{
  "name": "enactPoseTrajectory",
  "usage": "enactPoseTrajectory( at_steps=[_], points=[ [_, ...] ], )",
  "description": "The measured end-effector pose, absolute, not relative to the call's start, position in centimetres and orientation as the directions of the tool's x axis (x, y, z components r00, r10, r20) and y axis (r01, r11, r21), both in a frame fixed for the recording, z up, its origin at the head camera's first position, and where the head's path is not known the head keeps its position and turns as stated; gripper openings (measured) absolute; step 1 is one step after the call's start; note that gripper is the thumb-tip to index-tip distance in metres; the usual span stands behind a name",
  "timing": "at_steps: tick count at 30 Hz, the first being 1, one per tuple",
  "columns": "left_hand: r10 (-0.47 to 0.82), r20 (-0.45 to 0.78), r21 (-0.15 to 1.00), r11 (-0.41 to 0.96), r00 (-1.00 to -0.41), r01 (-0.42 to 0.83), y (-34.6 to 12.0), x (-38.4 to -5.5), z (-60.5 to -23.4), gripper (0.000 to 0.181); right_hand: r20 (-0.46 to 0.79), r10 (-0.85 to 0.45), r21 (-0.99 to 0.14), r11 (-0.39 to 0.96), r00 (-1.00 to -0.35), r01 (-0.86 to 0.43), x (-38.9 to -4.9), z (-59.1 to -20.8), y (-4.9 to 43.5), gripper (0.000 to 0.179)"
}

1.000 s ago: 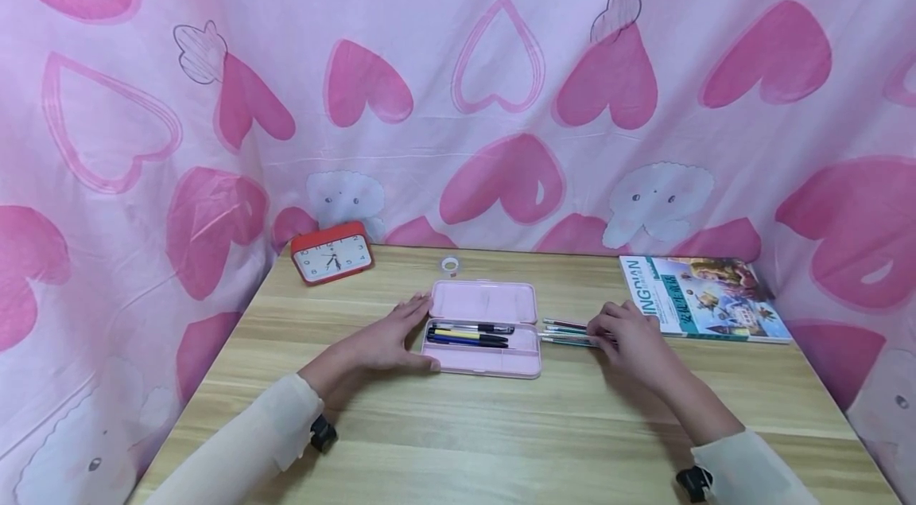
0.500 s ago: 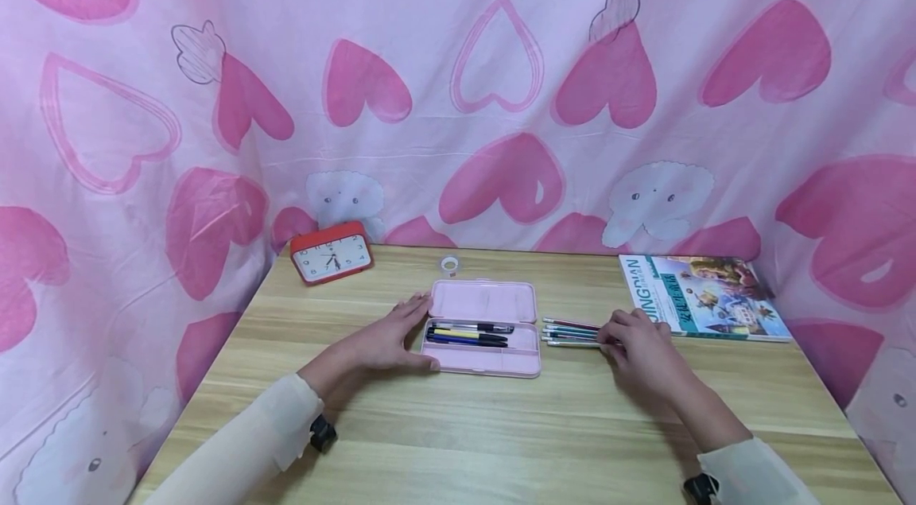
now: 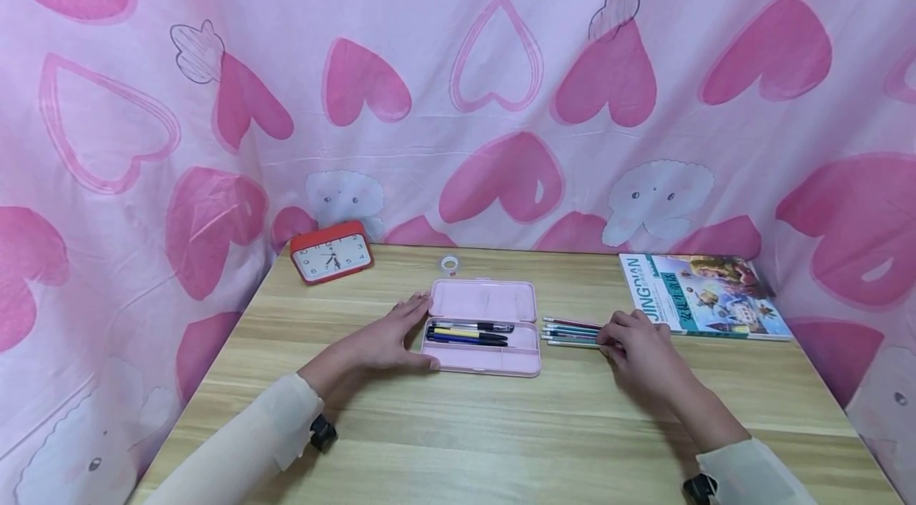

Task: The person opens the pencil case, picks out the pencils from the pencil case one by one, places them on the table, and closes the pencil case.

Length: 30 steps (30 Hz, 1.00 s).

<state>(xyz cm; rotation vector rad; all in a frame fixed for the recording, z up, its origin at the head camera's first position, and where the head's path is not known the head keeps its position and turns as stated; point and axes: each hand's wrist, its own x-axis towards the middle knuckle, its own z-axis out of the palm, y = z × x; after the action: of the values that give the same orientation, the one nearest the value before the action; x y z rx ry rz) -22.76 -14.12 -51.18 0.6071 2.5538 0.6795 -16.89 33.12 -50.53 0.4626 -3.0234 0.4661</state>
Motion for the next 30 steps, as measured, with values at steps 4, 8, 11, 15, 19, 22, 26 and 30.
enactPoseTrajectory(
  at_steps=[4, 8, 11, 15, 19, 22, 26, 30],
  points=[
    [0.507, -0.287, 0.542, 0.786, -0.813, 0.298, -14.1, -22.8, -51.2, 0.134, 0.096, -0.284, -0.284, 0.911, -0.954, -0.300, -16.8, -50.6, 33.1, 0.021],
    [0.515, -0.280, 0.549, 0.778, -0.810, 0.305, -14.1, -22.8, -51.1, 0.134, 0.115, -0.293, -0.280, 0.907, -0.949, -0.314, -16.7, -50.5, 33.1, 0.022],
    [0.521, -0.274, 0.550, 0.774, -0.808, 0.312, -14.1, -22.8, -51.0, 0.133, 0.125, -0.301, -0.279, 0.904, -0.945, -0.324, -16.6, -50.5, 33.1, 0.021],
    [0.517, -0.279, 0.546, 0.779, -0.809, 0.309, -14.1, -22.7, -50.9, 0.133, 0.125, -0.300, -0.280, 0.904, -0.946, -0.324, -16.6, -50.5, 33.1, 0.021],
    [0.515, -0.279, 0.548, 0.778, -0.810, 0.306, -14.0, -22.6, -50.9, 0.133, 0.128, -0.297, -0.282, 0.904, -0.946, -0.322, -16.5, -50.5, 33.1, 0.019],
    [0.518, -0.279, 0.550, 0.777, -0.809, 0.307, -14.0, -22.6, -50.9, 0.133, 0.123, -0.284, -0.292, 0.906, -0.951, -0.308, -16.5, -50.4, 32.8, 0.015],
    [0.520, -0.278, 0.551, 0.775, -0.808, 0.309, -14.0, -22.6, -51.0, 0.133, 0.116, -0.271, -0.332, 0.896, -0.956, -0.294, -16.6, -49.8, 31.7, 0.012],
    [0.520, -0.273, 0.550, 0.774, -0.809, 0.312, -14.1, -22.7, -51.0, 0.132, 0.144, -0.313, -0.354, 0.870, -0.939, -0.344, -17.0, -49.0, 29.2, 0.016]
  ],
)
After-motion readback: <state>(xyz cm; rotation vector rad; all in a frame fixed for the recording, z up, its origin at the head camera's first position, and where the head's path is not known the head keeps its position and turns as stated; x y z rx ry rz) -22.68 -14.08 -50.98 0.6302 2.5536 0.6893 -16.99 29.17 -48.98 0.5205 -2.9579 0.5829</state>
